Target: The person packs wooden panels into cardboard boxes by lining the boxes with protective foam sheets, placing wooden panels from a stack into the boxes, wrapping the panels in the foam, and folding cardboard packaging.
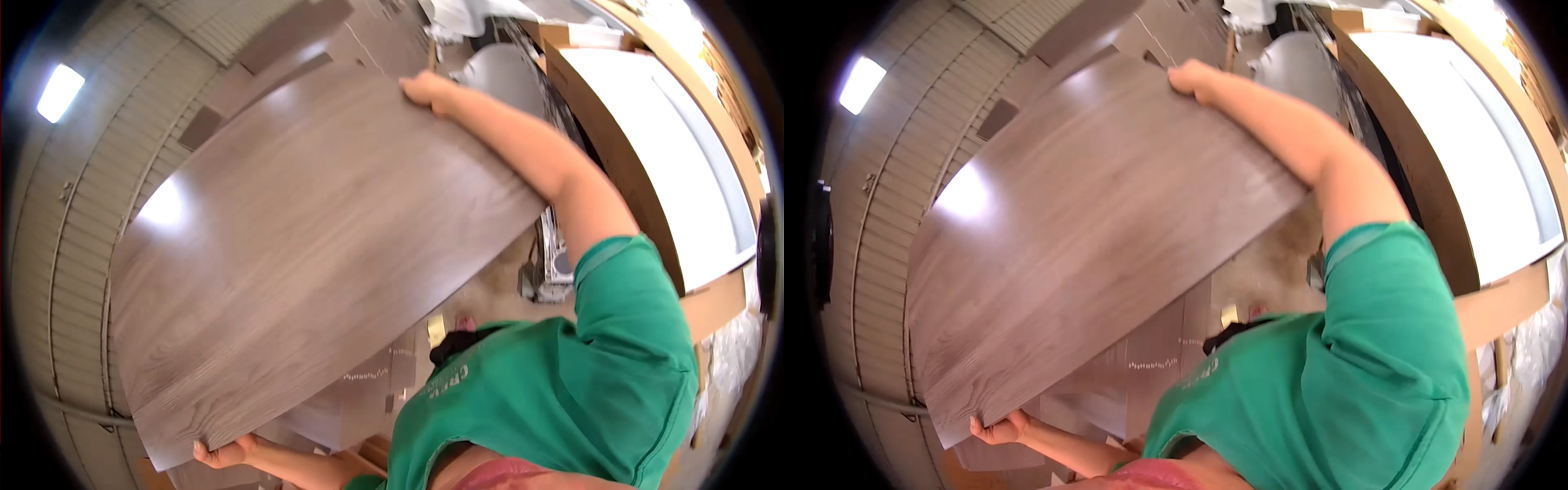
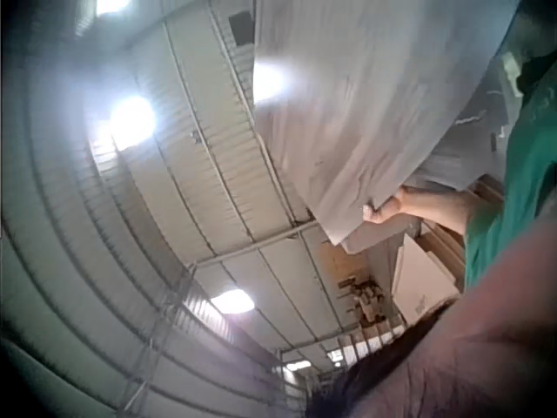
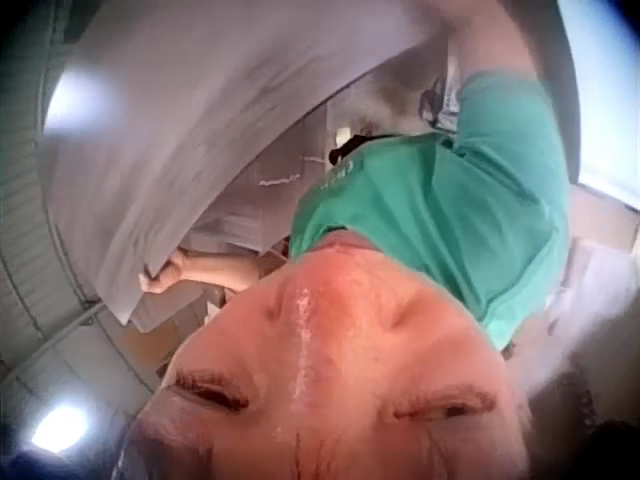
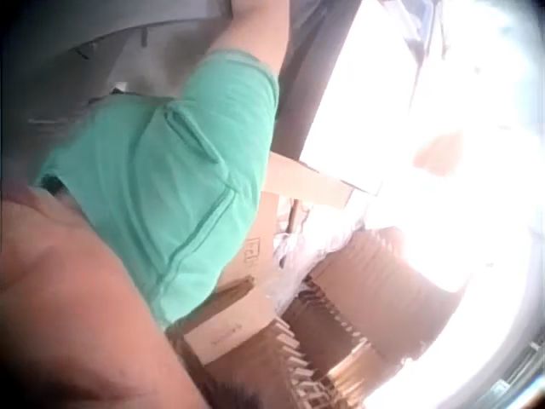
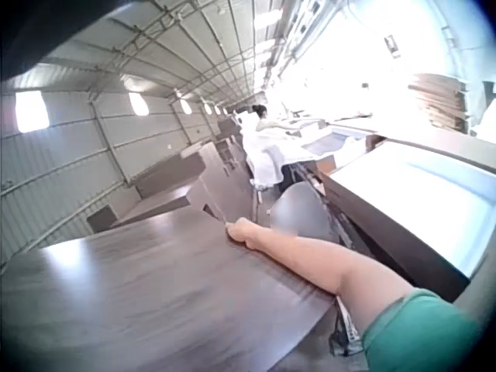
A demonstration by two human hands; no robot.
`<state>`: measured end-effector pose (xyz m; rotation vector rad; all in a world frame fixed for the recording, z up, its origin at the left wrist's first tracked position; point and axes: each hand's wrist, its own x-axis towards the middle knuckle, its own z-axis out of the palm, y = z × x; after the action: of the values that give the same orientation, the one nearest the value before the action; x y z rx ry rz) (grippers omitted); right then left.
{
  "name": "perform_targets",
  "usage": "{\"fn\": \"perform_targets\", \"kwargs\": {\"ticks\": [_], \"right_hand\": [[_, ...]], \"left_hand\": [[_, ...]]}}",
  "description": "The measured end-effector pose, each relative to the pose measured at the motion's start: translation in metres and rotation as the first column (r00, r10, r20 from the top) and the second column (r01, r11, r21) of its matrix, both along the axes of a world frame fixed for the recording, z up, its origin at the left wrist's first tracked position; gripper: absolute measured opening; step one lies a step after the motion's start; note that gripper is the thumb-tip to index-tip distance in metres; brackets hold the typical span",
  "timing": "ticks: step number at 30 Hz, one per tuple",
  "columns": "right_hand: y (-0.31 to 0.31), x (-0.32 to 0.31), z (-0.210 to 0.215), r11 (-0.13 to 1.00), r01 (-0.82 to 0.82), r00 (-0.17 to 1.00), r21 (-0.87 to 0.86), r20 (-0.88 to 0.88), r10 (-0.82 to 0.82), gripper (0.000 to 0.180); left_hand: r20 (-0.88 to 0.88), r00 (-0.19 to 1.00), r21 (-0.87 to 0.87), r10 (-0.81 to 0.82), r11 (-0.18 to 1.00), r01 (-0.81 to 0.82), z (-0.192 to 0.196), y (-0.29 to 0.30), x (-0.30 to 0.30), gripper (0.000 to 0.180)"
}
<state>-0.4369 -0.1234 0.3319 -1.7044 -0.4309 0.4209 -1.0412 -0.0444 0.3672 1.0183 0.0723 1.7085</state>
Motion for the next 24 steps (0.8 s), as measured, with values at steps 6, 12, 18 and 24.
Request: {"fn": "perform_targets", "kwargs": {"ticks": [6,12,18,24], "right_hand": [[-0.073,0.066,0.001,0.93,0.167,0.963,-0.328,0.257,-0.083,0.034],[-0.208,0.118,-0.005,0.842,0.45,0.88,-0.296,0.305,-0.363,0.05],[-0.318,0.113,-0.027,0.696,0.673,0.733,-0.249,0.099,-0.673,0.054],[-0.41,0.106,-0.051,0.401,0.842,0.465,-0.361,0.107,-0.879,0.056]], "left_hand": [[-0.161,0.929,0.128,-0.334,0.926,0.356,0.026,0.004,0.031,0.054],[-0.125,0.83,0.187,-0.543,0.809,0.558,0.058,0.059,0.122,0.053],[-0.1,0.663,0.242,-0.742,0.628,0.74,0.063,0.107,0.304,0.053],[-0.066,0.303,0.197,-0.951,0.285,0.938,0.03,0.1,0.524,0.053]]}}
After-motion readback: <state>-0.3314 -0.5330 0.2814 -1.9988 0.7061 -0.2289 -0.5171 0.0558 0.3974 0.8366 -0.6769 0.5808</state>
